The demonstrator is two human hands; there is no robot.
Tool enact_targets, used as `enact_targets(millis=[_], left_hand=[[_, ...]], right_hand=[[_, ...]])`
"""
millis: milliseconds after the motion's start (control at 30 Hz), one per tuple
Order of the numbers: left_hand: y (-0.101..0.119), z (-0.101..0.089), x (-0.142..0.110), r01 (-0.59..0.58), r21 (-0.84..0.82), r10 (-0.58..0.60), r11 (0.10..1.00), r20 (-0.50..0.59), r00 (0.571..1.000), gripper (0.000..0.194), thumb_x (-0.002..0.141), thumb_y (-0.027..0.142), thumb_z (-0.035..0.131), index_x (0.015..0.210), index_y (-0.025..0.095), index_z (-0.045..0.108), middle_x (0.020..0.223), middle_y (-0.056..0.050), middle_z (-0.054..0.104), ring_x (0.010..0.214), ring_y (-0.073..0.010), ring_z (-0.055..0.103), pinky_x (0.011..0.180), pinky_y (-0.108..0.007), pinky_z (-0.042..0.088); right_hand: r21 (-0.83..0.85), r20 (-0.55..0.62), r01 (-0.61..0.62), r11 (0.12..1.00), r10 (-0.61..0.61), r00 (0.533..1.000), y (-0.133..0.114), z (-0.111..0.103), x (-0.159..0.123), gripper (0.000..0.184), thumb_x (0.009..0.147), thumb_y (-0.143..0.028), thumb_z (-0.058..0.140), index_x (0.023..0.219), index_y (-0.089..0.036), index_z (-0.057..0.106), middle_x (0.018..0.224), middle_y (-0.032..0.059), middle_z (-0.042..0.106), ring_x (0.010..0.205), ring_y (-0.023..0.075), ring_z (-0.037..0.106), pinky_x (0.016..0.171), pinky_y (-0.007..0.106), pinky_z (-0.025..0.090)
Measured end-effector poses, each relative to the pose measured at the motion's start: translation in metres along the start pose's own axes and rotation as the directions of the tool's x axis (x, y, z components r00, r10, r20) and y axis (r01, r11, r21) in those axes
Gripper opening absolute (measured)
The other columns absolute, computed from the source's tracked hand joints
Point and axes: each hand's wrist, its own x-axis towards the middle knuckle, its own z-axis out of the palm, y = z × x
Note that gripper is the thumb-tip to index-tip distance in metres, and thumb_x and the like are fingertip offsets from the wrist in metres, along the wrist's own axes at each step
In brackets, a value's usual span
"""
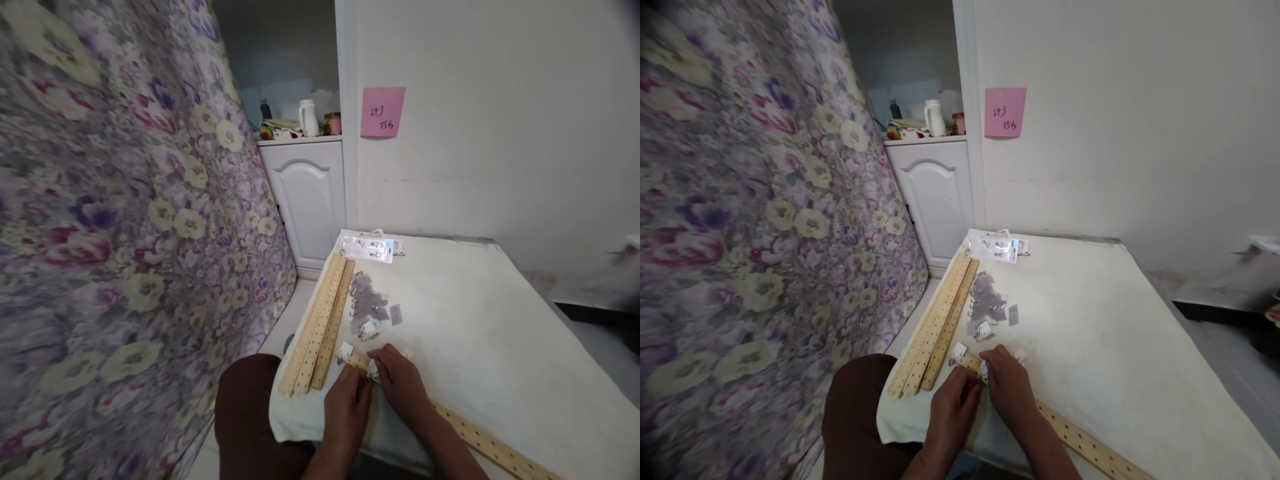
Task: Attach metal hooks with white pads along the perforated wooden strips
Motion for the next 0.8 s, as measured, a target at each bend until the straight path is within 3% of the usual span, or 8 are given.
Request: enact_targets(millis=[667, 800], left_hand=[[-0.001, 0.003, -0.001, -0.017, 0.052, 0.017, 0.999, 0.013, 1.0, 0.007, 0.082, 0.018, 0.052, 0.079, 0.023, 0.056, 0.08, 0.001, 0.062, 0.075, -0.0158, 0.058, 0.066, -0.024, 0.042], [-0.003, 0.004, -0.002, -0.026, 0.045, 0.025, 0.999, 0.012, 1.0, 0.008, 0.083, 0.018, 0.051, 0.079, 0.023, 0.056, 0.08, 0.0, 0.062, 0.076, -0.0162, 0.058, 0.067, -0.025, 0.042]], right_hand=[[-0.09, 0.002, -0.075, 0.993, 0.076, 0.997, -0.008, -0.003, -0.004, 0.029, 0.087, -0.02, 0.043, 0.109, -0.023, 0.062, 0.103, 0.0048, 0.066, 0.091, 0.0192, 0.064, 0.081, 0.031, 0.047], [-0.089, -0.001, -0.064, 0.994, 0.065, 0.998, -0.009, -0.004, -0.005, 0.026, 0.087, -0.02, 0.042, 0.102, -0.024, 0.063, 0.099, 0.0038, 0.067, 0.088, 0.0187, 0.064, 0.079, 0.03, 0.047]])
